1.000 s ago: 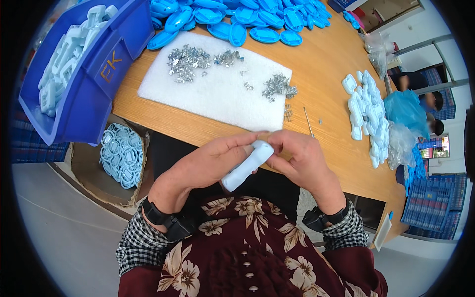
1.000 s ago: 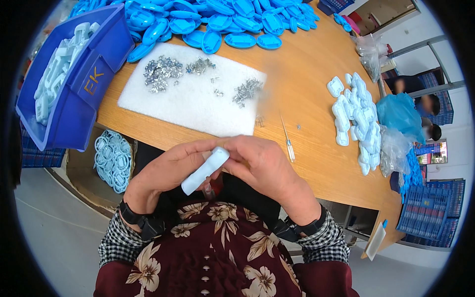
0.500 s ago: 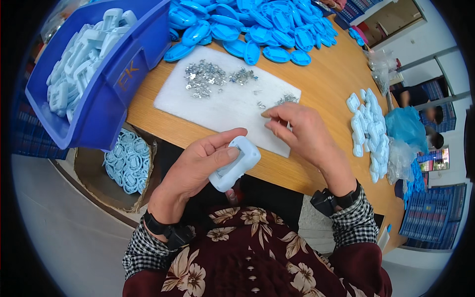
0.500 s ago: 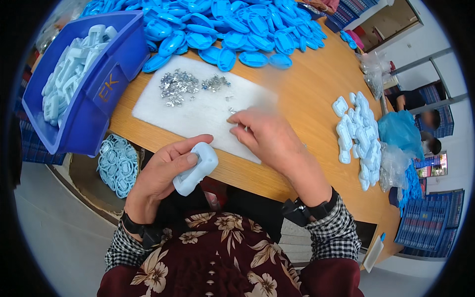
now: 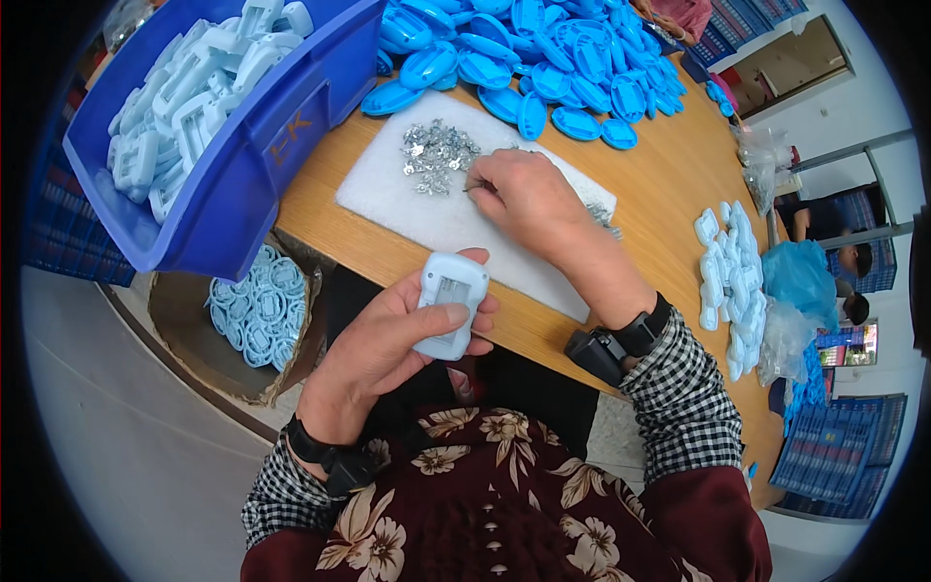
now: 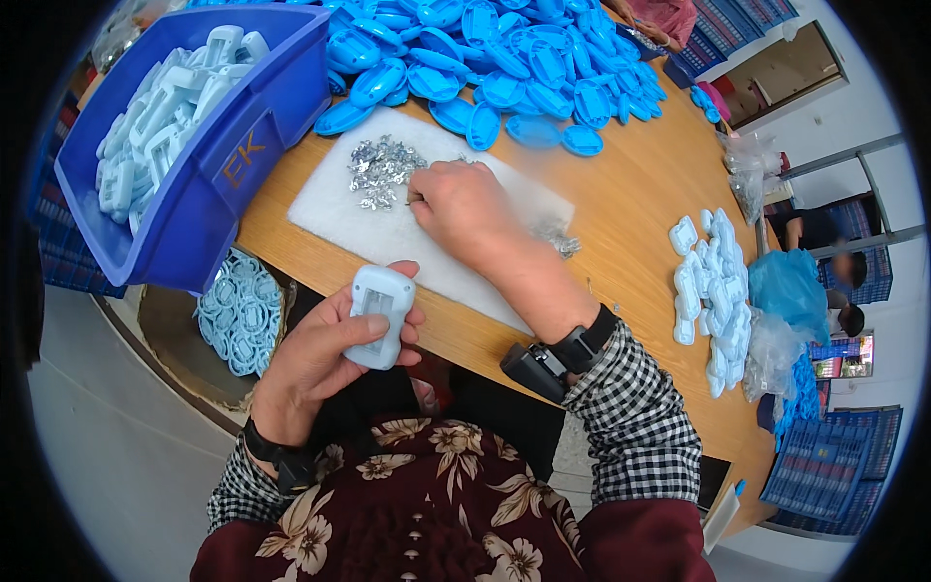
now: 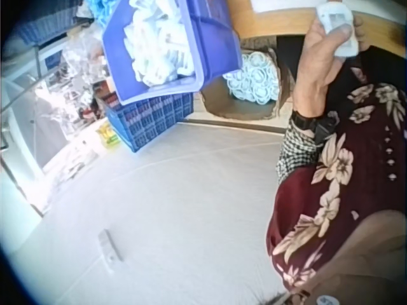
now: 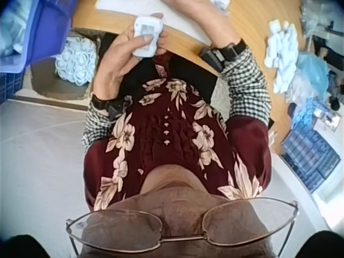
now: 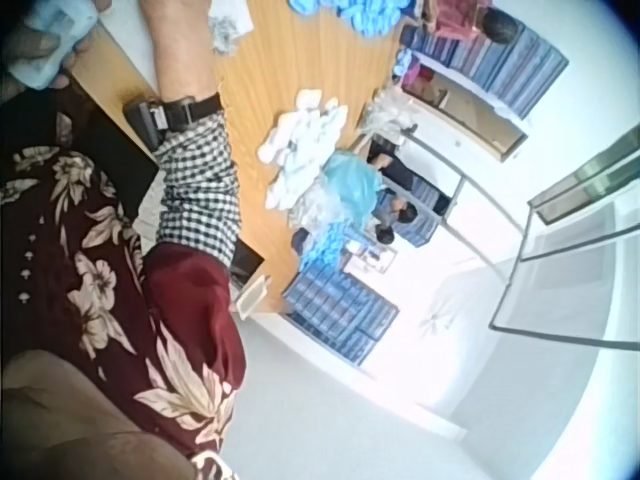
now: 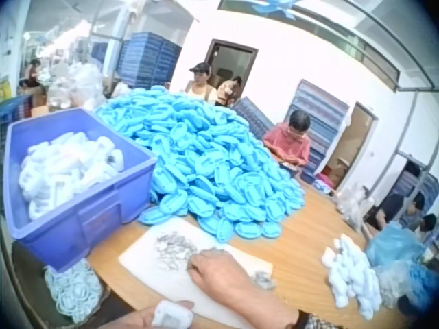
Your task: Manually assembling small plastic housings by inserting internal metal pin components using a tool.
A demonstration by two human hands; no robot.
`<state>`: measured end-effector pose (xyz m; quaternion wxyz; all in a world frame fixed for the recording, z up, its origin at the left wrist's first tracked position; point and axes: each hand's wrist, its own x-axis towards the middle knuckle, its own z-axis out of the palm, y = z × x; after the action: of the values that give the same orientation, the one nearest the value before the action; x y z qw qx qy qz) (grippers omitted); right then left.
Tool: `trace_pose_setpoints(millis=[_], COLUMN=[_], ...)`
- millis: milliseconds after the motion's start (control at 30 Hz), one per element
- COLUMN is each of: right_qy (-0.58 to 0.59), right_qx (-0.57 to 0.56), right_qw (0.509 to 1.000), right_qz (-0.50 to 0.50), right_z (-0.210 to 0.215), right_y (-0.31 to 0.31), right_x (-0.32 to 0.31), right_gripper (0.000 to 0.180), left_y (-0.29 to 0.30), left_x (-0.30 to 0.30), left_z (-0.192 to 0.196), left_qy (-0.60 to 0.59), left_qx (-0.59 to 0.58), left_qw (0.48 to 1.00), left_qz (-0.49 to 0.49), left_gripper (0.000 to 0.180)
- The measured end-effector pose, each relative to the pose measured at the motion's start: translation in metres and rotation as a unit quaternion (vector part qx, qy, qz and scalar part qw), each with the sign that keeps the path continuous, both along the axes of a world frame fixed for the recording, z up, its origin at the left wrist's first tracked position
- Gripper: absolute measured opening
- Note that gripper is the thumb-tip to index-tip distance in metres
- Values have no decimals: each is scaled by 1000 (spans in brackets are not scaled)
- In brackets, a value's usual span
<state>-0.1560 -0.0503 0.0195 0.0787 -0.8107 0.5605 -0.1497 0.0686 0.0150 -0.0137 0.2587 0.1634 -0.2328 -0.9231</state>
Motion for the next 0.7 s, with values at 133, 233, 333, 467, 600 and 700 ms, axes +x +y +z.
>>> trace_pose_setpoints(millis=[133, 233, 333, 467, 600, 700], right_qy=[-31, -76, -57, -31, -42, -113], right_qx=[36, 19, 6, 9, 27, 84], right_qw=[999, 997, 998, 999, 999, 990], right_qz=[-6, -23, -10, -7, 3, 6], right_z=[10, 3, -5, -12, 5, 28], right_y=[12, 14, 9, -1, 14, 46], right_x=[-1, -5, -12, -6, -7, -7], right_gripper=[11, 12, 13, 11, 13, 15], left_y=[-2, -3, -3, -2, -5, -9], left_x=[2, 0, -7, -8, -16, -27], left_z=[7, 13, 14, 14, 21, 23], left_qy=[-31, -63, -84, -129, -173, -211], left_qx=[20, 17, -11, -49, -80, -130], left_qw=[999, 998, 996, 986, 961, 936], left_qz=[21, 27, 38, 99, 200, 251], left_gripper=[60, 57, 57, 60, 54, 54])
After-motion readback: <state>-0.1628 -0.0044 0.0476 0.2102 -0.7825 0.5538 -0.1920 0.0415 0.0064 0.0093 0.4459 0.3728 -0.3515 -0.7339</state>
